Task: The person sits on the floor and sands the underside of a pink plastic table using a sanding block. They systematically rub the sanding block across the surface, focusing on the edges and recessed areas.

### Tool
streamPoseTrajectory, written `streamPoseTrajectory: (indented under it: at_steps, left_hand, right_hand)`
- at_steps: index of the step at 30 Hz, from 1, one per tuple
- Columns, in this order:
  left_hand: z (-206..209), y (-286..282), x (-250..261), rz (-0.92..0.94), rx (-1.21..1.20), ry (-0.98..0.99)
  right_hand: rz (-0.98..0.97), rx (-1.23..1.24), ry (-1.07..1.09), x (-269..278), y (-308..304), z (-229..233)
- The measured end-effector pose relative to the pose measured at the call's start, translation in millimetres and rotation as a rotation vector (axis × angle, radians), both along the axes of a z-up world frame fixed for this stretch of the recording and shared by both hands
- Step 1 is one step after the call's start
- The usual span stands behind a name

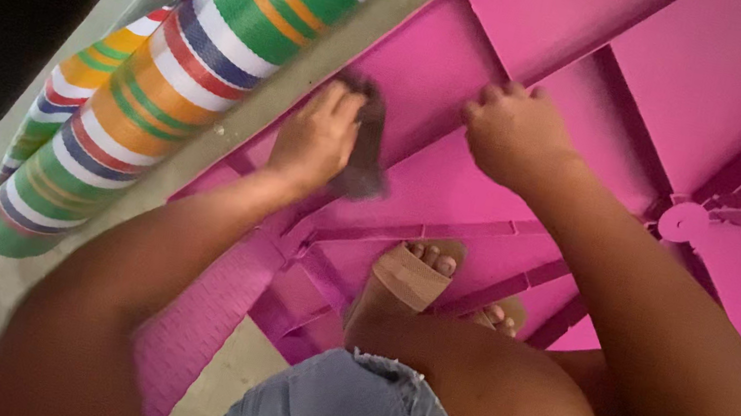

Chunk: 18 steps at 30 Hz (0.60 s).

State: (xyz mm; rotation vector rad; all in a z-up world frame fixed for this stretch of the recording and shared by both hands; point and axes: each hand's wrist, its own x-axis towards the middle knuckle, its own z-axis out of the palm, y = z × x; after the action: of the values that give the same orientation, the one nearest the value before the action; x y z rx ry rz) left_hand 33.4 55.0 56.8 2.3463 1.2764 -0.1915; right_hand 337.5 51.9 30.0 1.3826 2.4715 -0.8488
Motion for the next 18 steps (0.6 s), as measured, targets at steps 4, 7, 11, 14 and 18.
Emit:
streamPoseTrajectory:
  at_steps: [4, 7, 11, 14, 18]
  left_hand:
    - [-27.4, 10.2, 1.4, -0.487, 0.11, 0.234]
    - [-52.4, -6.0, 1.9, -0.381, 0.03, 0.211]
    - [-79.3, -6.6, 13.4, -0.152, 0.199, 0.017]
    - [-100.2, 4.8, 49.4, 0.164, 0.152, -0.073]
    - [-125.8, -0.1, 110.3, 0.24, 0.107, -0.264]
  right_hand:
    - [-0.143, 0.001, -0.019, 10.9, 5.3, -2.4]
    - [-0.126, -0.013, -0.035, 15.0, 0.9, -3.8]
    - [-0.141, -0.079, 0.018, 18.0, -0.2, -9.2]
    - [-0.166, -0.101, 0.005, 19.2, 3.3, -15.1]
    - [-0.264, -0.145, -0.015, 32.6, 1.0, -24.5]
